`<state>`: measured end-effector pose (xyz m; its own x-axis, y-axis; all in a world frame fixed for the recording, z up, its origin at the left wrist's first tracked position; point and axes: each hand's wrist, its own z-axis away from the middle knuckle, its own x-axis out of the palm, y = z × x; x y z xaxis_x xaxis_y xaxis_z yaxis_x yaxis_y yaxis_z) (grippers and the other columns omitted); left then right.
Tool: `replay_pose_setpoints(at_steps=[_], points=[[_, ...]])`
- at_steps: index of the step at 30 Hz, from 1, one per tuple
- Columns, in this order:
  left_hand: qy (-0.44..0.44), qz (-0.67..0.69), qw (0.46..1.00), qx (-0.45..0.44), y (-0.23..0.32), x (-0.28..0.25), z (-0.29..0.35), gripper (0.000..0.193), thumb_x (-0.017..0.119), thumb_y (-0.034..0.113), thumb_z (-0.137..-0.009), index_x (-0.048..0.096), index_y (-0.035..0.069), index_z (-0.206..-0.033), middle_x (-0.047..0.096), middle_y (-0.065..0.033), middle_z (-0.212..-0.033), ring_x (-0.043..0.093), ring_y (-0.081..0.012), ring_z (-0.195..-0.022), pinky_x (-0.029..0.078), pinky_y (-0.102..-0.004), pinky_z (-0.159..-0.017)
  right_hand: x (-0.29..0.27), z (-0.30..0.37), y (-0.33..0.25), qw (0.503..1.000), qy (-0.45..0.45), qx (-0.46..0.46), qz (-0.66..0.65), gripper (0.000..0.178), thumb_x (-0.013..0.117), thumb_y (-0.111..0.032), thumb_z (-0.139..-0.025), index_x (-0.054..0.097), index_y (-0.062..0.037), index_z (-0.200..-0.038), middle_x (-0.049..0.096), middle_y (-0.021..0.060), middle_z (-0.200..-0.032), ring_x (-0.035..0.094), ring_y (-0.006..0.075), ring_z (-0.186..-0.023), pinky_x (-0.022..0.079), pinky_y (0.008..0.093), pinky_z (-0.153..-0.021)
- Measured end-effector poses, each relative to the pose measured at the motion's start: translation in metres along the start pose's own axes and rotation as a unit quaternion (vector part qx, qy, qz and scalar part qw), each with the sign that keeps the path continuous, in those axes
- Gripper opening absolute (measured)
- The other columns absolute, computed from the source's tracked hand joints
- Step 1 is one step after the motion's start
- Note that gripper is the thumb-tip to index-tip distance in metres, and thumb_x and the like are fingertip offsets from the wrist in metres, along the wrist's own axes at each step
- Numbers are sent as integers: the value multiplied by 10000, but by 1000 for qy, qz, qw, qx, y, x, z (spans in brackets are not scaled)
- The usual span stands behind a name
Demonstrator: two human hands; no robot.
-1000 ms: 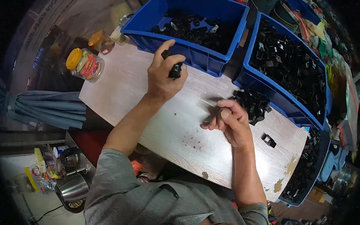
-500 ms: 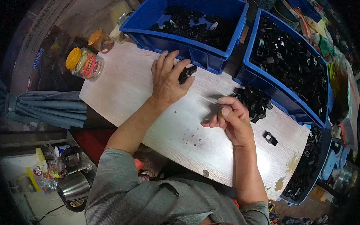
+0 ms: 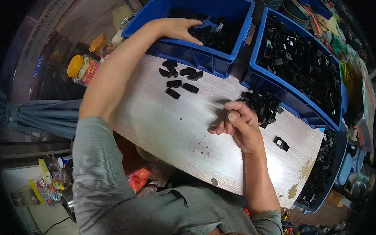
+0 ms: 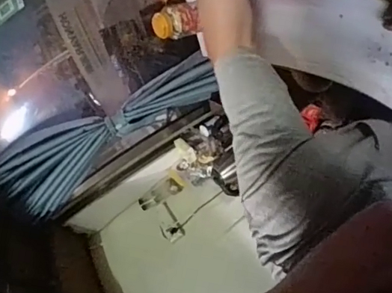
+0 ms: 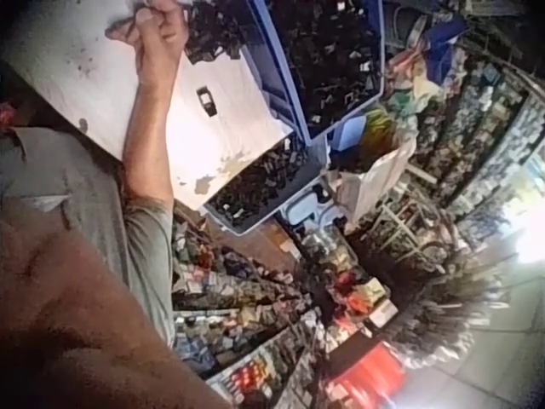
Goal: Assembling small black plastic components at a workbench station.
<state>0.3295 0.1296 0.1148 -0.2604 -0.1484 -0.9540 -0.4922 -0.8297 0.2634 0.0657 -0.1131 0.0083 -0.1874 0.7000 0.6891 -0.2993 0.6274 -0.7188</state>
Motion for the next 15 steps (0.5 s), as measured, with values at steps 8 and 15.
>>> replay_pose_setpoints(at_steps=[8,15], points=[[-160,-146,976,-6,17,29,-56,1093,813,575,-661,348,190,-1572,480,-256,-1477,512,-422,-1324,448,-495,-1074,-4,0,1,1000,-7,-9,-4,303,644,-155,-971,583,-2,-1226,553,89,-654,686,294,-716,596,569,-811],[-84,-142,985,43,4,33,-57,619,782,272,-692,639,105,-1271,715,-190,-837,717,-357,-896,553,-453,-789,0,1,0,1000,0,-7,-8,309,652,-152,-963,584,-2,-1224,554,89,-648,687,303,-713,593,581,-808]])
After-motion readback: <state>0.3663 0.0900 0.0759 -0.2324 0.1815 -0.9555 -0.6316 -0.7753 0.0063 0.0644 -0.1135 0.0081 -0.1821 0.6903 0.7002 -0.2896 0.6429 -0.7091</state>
